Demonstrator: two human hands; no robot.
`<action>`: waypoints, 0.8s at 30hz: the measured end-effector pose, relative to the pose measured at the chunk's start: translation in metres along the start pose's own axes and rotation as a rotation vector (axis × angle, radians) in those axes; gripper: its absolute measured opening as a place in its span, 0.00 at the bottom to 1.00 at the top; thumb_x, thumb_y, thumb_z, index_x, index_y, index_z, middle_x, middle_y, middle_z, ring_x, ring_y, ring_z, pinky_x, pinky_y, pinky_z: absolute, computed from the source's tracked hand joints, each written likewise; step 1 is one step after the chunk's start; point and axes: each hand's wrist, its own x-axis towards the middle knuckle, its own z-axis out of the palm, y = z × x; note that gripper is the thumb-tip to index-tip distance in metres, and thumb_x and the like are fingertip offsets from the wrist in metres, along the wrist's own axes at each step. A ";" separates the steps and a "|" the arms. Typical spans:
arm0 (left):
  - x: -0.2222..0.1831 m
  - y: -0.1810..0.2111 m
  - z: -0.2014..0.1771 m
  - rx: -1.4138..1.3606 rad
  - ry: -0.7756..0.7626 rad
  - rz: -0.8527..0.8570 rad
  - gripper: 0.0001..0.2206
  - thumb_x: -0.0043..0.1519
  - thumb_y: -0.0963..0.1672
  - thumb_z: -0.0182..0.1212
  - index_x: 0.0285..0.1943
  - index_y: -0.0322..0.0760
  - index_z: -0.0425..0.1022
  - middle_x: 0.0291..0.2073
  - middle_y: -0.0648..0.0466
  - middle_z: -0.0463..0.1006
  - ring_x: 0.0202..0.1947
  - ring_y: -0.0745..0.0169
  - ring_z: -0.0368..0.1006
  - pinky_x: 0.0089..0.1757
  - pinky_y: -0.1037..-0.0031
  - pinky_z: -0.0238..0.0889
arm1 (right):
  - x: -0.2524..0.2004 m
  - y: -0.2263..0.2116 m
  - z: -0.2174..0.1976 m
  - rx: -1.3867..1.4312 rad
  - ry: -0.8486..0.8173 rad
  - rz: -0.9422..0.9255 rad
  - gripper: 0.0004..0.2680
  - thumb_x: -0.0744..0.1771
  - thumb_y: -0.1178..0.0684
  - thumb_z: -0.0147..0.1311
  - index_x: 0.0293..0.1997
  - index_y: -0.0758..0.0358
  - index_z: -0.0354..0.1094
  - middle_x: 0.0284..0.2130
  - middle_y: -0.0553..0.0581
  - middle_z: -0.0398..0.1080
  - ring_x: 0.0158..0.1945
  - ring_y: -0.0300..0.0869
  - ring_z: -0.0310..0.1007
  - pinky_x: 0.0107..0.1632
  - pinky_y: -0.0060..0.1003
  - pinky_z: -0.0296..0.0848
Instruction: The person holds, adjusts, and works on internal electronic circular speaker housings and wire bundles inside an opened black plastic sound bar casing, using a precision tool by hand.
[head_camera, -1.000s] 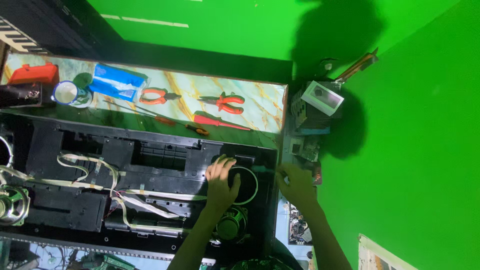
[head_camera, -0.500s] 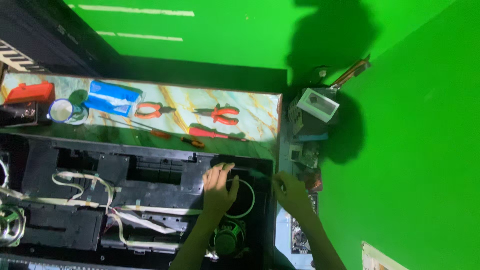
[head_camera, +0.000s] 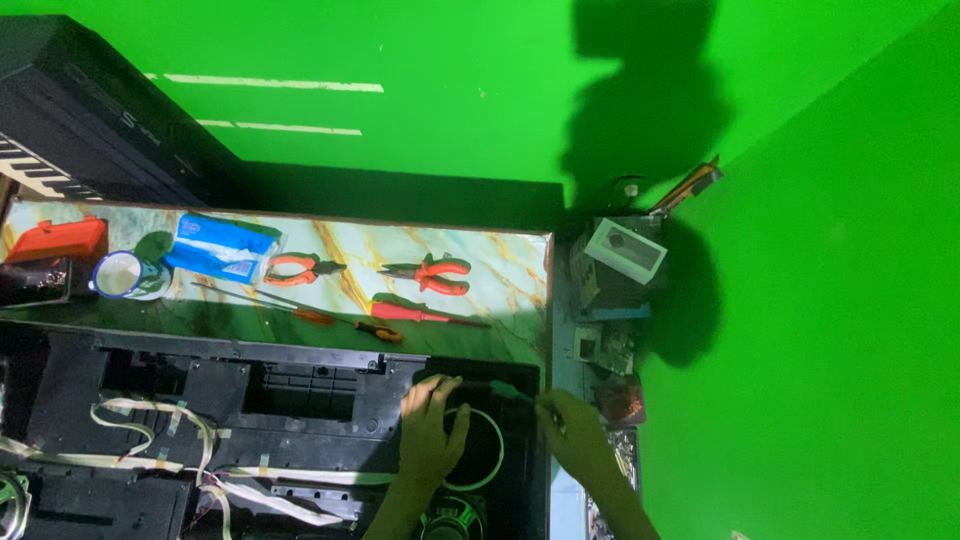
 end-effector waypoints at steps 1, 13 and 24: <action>0.001 0.000 0.000 0.001 0.007 0.006 0.19 0.58 0.43 0.65 0.58 0.37 0.72 0.51 0.46 0.73 0.53 0.47 0.69 0.52 0.57 0.57 | -0.005 0.003 0.001 -0.001 0.014 -0.033 0.06 0.67 0.53 0.55 0.44 0.62 0.73 0.34 0.55 0.76 0.33 0.42 0.76 0.36 0.38 0.75; 0.002 0.000 0.000 -0.041 -0.040 -0.082 0.18 0.57 0.42 0.64 0.57 0.38 0.74 0.50 0.48 0.73 0.53 0.50 0.69 0.51 0.60 0.57 | -0.007 0.000 -0.008 0.059 0.076 -0.037 0.06 0.66 0.52 0.57 0.43 0.60 0.74 0.32 0.55 0.77 0.34 0.42 0.76 0.36 0.38 0.73; 0.002 0.000 -0.001 -0.006 -0.022 -0.033 0.19 0.57 0.42 0.64 0.58 0.37 0.73 0.51 0.48 0.73 0.54 0.49 0.69 0.52 0.60 0.57 | -0.023 0.015 -0.002 -0.014 -0.103 0.094 0.07 0.67 0.50 0.55 0.41 0.61 0.73 0.32 0.55 0.75 0.34 0.41 0.74 0.39 0.37 0.75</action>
